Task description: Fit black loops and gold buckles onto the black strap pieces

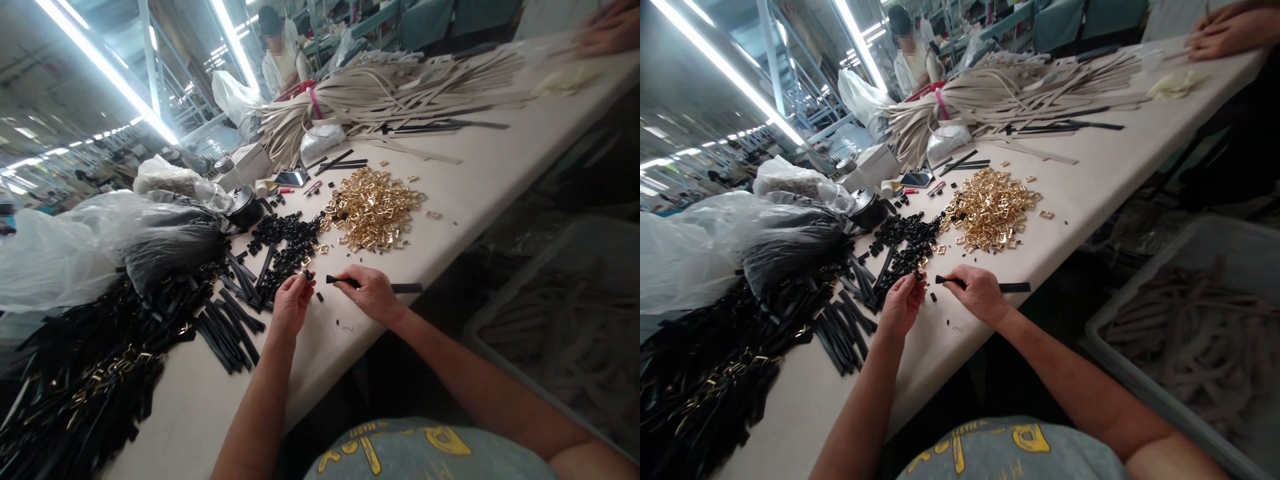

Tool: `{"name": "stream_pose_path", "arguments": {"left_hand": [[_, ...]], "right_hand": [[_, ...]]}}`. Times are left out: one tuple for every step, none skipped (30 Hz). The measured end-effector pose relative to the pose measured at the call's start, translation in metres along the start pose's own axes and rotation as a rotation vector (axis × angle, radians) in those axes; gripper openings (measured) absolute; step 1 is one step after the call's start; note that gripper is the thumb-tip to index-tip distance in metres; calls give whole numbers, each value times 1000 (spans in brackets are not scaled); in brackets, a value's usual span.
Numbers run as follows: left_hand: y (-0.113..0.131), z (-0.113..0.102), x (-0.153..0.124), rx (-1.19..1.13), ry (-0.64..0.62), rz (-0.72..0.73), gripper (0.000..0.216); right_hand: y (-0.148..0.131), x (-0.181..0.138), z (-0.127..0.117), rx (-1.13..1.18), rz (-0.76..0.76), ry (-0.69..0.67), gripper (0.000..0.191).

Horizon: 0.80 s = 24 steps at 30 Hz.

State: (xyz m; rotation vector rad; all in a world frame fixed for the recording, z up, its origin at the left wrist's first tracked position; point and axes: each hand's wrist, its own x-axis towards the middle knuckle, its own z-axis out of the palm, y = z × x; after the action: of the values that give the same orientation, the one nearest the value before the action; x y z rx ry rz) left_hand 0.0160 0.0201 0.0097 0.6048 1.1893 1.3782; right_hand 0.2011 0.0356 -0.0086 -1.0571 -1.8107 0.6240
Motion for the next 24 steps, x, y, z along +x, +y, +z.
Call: {"name": "stream_pose_path", "arguments": {"left_hand": [[-2,2,-1,-19,-8,-25,34],[-3,4,-2,-30,-20,-44,33],[-5,5,-3,-39,-33,-59,32],[-5,5,-3,-49,-45,-72,32],[-6,6,-3,-59,-54,-81,32],[-7,6,-3,-69,-63,-91,32],[-7,6,-3,-78,-73,-96,32],[-7,5,-4,-85,-82,-97,31],[-6,5,-4,-86,-88,-94,31],[-6,6,-5,-81,-94,-87,31],[-5,6,-5,-69,-99,-76,32],[-4,6,-6,-51,-106,-66,34],[-3,6,-6,-31,-115,-55,37],[-3,6,-6,-13,-128,-45,38],[-3,6,-6,-1,-141,-35,38],[-3,5,-6,5,-153,-26,36],[-3,5,-6,6,-160,-19,34],[-4,5,-6,1,-165,-14,32],[-4,4,-6,-7,-165,-11,31],[-5,4,-5,-18,-160,-10,30],[-6,4,-5,-28,-152,-10,30],[-7,4,-5,-34,-142,-11,29],[-7,4,-4,-34,-130,-12,29],[-8,4,-4,-28,-117,-11,29]], "right_hand": [[-2,1,0,-3,-9,29,5],[-3,3,1,-7,-15,58,6],[-5,4,1,-10,-18,83,7],[-7,5,1,-8,-20,106,7],[-9,6,2,-3,-26,119,7],[-11,6,2,5,-41,117,7],[-13,5,2,17,-65,98,7],[-15,4,2,31,-95,64,7],[-16,3,2,43,-128,22,8],[-18,2,3,48,-158,-25,8],[-19,1,3,44,-183,-69,9],[-19,0,3,34,-199,-105,9],[-19,-1,3,19,-205,-129,8],[-19,-1,3,4,-204,-145,6],[-19,0,3,-10,-198,-154,4],[-19,0,3,-20,-190,-160,3],[-19,1,3,-28,-183,-163,3],[-19,2,3,-35,-179,-168,3],[-19,2,2,-43,-175,-171,2],[-19,3,2,-49,-169,-170,2],[-19,3,2,-52,-157,-163,2],[-19,3,2,-54,-137,-147,2],[-19,3,2,-55,-113,-125,2],[-18,4,2,-55,-88,-101,3]]}}
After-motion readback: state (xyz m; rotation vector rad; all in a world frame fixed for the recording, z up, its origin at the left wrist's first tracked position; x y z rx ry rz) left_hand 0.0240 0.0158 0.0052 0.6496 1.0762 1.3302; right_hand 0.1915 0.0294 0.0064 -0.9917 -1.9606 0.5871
